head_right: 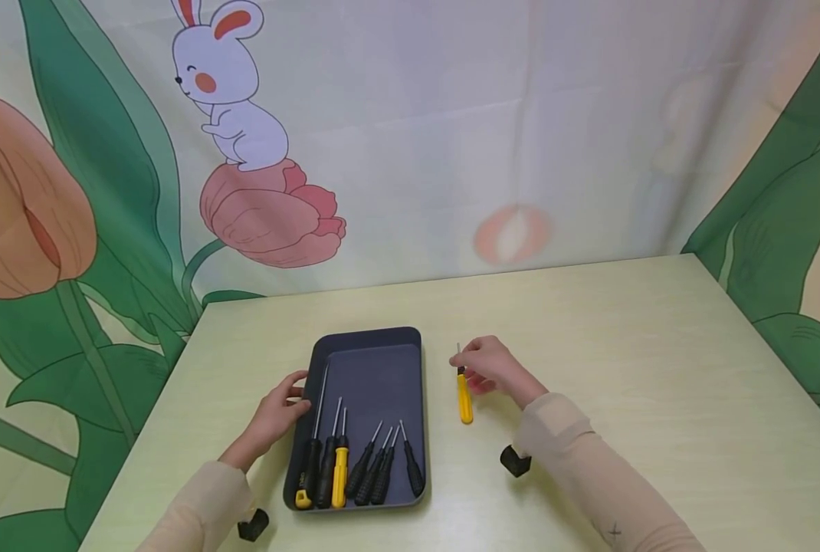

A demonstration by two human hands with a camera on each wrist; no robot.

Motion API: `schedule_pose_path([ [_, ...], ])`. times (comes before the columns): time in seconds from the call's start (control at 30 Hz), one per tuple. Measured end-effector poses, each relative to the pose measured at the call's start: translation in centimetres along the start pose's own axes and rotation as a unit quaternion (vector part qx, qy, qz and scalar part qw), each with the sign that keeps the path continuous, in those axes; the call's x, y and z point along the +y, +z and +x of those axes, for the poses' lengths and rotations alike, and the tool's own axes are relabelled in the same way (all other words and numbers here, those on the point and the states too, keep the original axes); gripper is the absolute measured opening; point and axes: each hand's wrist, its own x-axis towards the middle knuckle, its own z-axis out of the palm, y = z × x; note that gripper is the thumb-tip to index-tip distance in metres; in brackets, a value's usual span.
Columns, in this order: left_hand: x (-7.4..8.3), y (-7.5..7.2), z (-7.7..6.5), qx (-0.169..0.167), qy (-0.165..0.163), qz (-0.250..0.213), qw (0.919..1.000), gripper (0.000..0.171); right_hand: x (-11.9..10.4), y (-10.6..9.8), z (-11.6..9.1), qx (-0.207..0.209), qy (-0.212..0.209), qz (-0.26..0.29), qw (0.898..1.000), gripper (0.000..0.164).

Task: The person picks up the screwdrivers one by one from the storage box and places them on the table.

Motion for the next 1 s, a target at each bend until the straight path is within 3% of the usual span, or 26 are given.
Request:
schedule_pose_path([
  [0.23, 0.1, -0.2, -0.1, 0.001, 0.004, -0.001, 1.0000, 0.050, -1.1, 1.4, -1.7, -0.045, -0.044, 0.014, 0.998, 0.031],
  [0.67, 0.1, -0.1, 0.0, 0.000, 0.013, 0.005, 0.9999, 0.049, -1.1, 6.2, -4.0, -0.126, -0.086, -0.005, 0.988, 0.021],
  [1.0, 0.1, -0.1, -0.1, 0.001, 0.001, 0.007, 1.0000, 0.049, -1.0, 8.5, -4.6, -0.101, -0.117, -0.108, 0.982, 0.015],
])
